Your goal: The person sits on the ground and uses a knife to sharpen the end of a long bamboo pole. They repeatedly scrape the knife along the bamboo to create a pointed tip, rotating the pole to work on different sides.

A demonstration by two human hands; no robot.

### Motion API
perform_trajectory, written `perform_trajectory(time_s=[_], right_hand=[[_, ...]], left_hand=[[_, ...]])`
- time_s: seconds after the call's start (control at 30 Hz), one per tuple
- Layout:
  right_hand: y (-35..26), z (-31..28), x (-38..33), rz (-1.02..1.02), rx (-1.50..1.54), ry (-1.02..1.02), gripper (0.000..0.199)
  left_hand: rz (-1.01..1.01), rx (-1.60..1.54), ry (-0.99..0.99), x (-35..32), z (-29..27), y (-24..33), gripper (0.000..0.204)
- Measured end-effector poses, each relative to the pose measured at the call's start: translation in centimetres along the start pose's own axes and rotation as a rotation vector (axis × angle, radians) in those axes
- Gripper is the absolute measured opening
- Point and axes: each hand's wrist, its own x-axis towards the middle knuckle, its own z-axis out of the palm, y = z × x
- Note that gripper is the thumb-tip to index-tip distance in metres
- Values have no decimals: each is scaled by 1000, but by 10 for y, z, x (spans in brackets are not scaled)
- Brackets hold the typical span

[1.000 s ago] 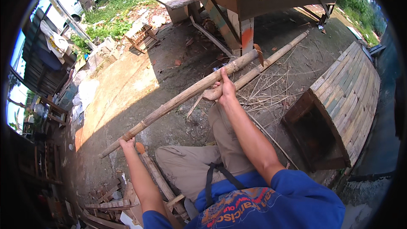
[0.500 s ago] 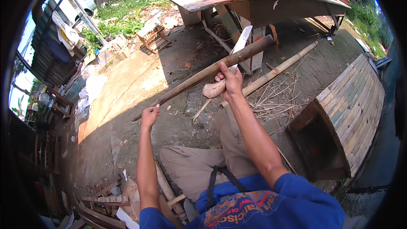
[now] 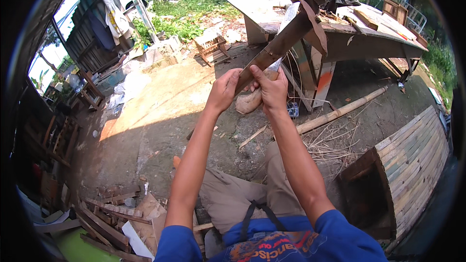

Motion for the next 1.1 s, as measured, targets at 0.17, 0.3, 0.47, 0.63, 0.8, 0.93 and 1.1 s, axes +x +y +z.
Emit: perform_trajectory(time_s=[0.17, 0.3, 0.47, 0.63, 0.8, 0.93, 1.1], right_hand=[[-32, -3, -16, -17, -147, 134, 28], [-41, -37, -35, 25, -187, 272, 26], [-67, -90, -74, 42, -261, 419, 25], [-114, -117, -105, -58, -391, 553, 34], [-209, -158, -147, -200, -389, 806, 45], [-265, -174, -203, -381, -393, 892, 49], [-300, -173, -247, -429, -470, 981, 52]], left_hand=[[-552, -578, 941, -129, 50, -111, 49], [-1008, -1316, 718, -162, 121, -74, 79], [-758, -1975, 763, -109, 159, -53, 80], [-961, -1577, 919, -79, 212, -87, 25], [-1100, -1481, 885, -87, 209, -43, 12], [-1026, -1324, 864, -89, 201, -46, 12], [-938, -1300, 793, -94, 201, -17, 18]])
